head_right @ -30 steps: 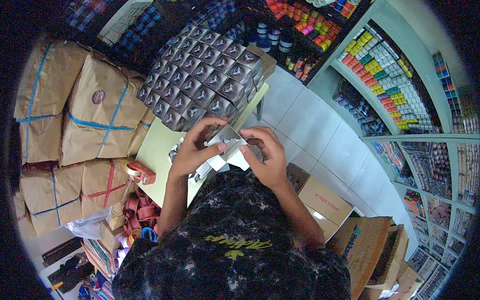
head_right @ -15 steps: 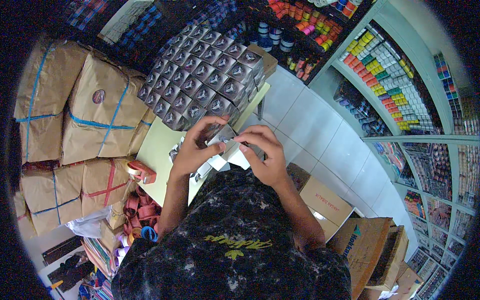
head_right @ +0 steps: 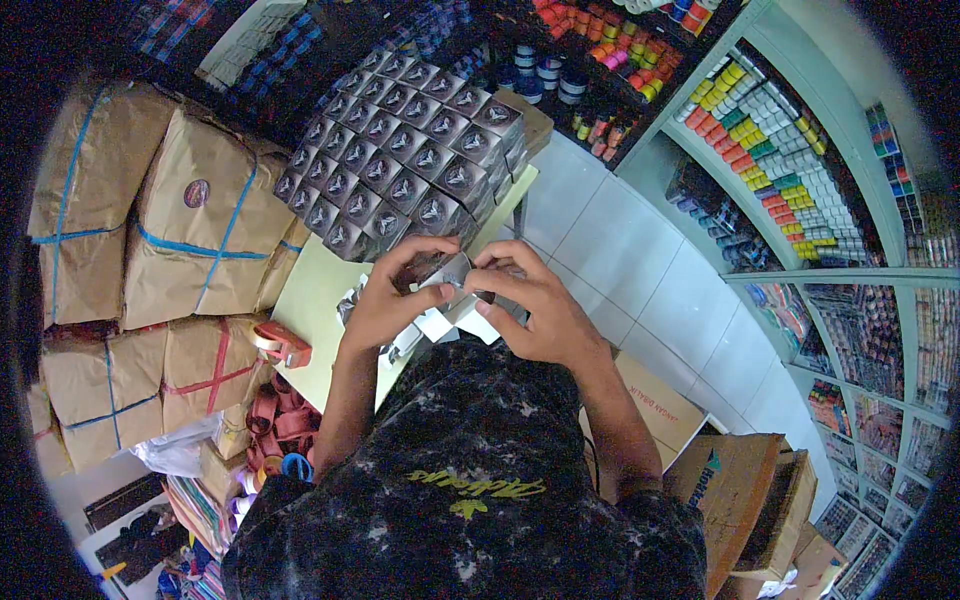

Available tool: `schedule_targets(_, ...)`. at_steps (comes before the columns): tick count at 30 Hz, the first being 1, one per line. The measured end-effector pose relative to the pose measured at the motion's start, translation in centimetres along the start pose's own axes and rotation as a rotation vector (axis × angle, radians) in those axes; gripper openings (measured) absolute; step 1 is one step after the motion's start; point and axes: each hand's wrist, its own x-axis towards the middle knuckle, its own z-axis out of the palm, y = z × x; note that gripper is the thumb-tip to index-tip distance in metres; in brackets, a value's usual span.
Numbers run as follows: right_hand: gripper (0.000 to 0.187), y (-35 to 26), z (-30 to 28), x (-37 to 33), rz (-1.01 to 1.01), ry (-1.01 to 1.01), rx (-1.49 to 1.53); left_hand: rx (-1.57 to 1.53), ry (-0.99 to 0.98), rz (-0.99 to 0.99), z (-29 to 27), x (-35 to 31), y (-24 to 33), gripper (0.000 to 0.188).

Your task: Assemble small cardboard boxes by folding the flaps.

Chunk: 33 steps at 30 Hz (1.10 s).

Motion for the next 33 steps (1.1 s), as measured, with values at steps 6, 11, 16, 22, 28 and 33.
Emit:
schedule_targets(6, 0.029, -0.4, -0.4, 0.1, -0.014, -0.047, -0.066, -0.013, 0.008, 0.003, 0.1, -0.1, -0.2, 0.047)
schedule_targets(11, 0.028, -0.4, -0.4, 0.0, -0.010, -0.053, -0.066, -0.017, -0.003, 0.005, -0.1, -0.4, -0.3, 0.045)
schedule_targets(16, 0.028, -0.3, -0.5, -0.2, -0.014, -0.047, -0.056, -0.014, -0.017, -0.004, 0.0, -0.5, -0.4, 0.045)
schedule_targets(22, 0.026, -1.0, -1.0, 0.0, 0.012, -0.094, 0.029, -0.097, -0.064, -0.026, 0.1, -0.5, -0.3, 0.046)
schedule_targets(28, 0.033, 0.8, 0.2, -0.6, 0.018, 0.010, 0.225, -0.021, -0.076, 0.081, 0.6, -0.7, 0.2, 0.050)
schedule_targets(33, 0.050, 0.7, 1.3, -0.8, 0.102, 0.107, 0.379, 0.398, -0.039, 0.291, 1.0, -0.5, 1.5, 0.053)
